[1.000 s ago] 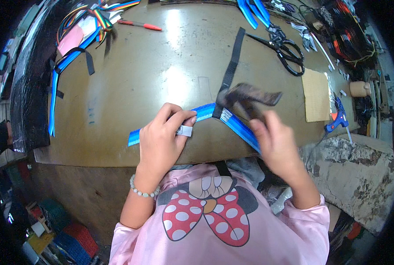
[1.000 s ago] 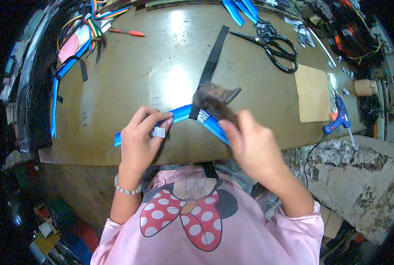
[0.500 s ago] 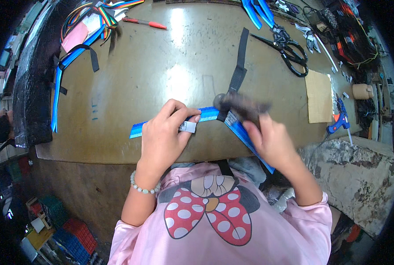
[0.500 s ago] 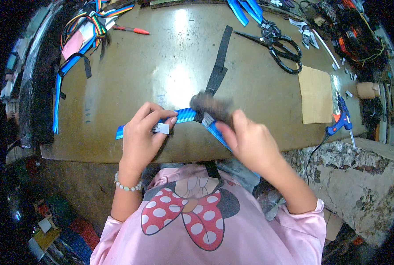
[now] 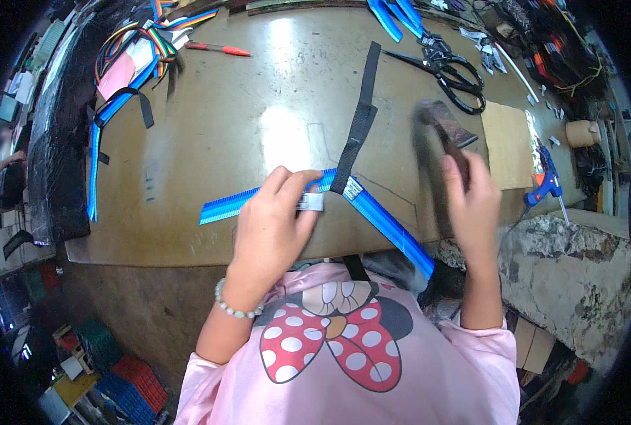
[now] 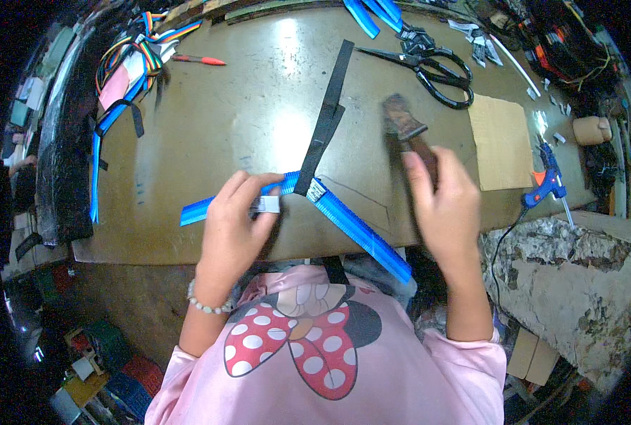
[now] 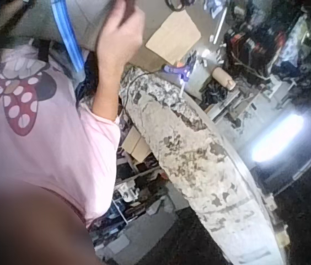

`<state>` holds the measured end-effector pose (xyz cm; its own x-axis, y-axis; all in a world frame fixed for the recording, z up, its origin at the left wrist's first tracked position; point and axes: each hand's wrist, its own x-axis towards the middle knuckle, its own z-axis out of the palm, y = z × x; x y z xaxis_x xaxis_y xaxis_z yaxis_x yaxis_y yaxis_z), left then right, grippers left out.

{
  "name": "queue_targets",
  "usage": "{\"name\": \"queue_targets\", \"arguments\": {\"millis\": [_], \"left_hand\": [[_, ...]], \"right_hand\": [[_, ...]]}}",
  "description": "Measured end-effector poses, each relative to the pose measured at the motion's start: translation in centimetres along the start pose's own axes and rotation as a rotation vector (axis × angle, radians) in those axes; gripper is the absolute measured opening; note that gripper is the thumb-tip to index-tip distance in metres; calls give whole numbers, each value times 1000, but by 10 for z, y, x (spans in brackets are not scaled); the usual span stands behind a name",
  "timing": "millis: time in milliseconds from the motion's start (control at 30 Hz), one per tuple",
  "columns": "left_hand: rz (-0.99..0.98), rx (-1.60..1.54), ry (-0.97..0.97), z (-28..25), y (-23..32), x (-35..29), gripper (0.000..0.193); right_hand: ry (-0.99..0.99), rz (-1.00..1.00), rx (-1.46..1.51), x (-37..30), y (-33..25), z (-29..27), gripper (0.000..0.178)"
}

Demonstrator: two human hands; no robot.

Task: The person assembles a strap assembly by applying hot glue to blue and black webbing pieces and attaching white plastic buckles. They repeatedly position the webbing, apply glue with a hot glue gun, press the buckles into place, and use a hammer to tap the buckles securely. The process is repeated for multiple buckle attachments along the webbing.

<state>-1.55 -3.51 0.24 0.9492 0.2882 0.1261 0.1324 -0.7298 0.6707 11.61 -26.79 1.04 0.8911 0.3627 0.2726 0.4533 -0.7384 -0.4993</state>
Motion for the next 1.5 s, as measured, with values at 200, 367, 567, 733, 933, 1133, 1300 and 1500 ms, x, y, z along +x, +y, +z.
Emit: {"name": "queue_targets", "arguments": {"millis": [200, 367, 567, 733, 933, 1133, 1300, 1500], "left_hand": [[-12, 50, 39, 21, 14, 13, 32], [-53, -63, 4, 20, 6, 17, 21], [3, -73, 24, 11, 1, 11, 23], [-25, 44, -75, -7, 2, 1, 26], [-77, -272, -37, -7, 12, 11, 17], [-100, -274, 173, -23, 5, 3, 24], [-199, -144, 504, -36, -32, -21, 28], [-187, -162, 471, -31, -48, -43, 22]], "right_hand": [[211, -87, -371, -1, 45, 0, 30], [179, -24, -403, -7, 54, 4, 32], [210, -37, -379, -10, 57, 6, 32], [195, -12, -399, -6, 55, 6, 31], [62, -147, 107, 1, -4, -1, 29], [-949, 318, 903, 58, -74, 22, 19], [-578, -193, 738, 209, -74, 4, 21], [-394, -204, 440, 373, -68, 30, 45]]}}
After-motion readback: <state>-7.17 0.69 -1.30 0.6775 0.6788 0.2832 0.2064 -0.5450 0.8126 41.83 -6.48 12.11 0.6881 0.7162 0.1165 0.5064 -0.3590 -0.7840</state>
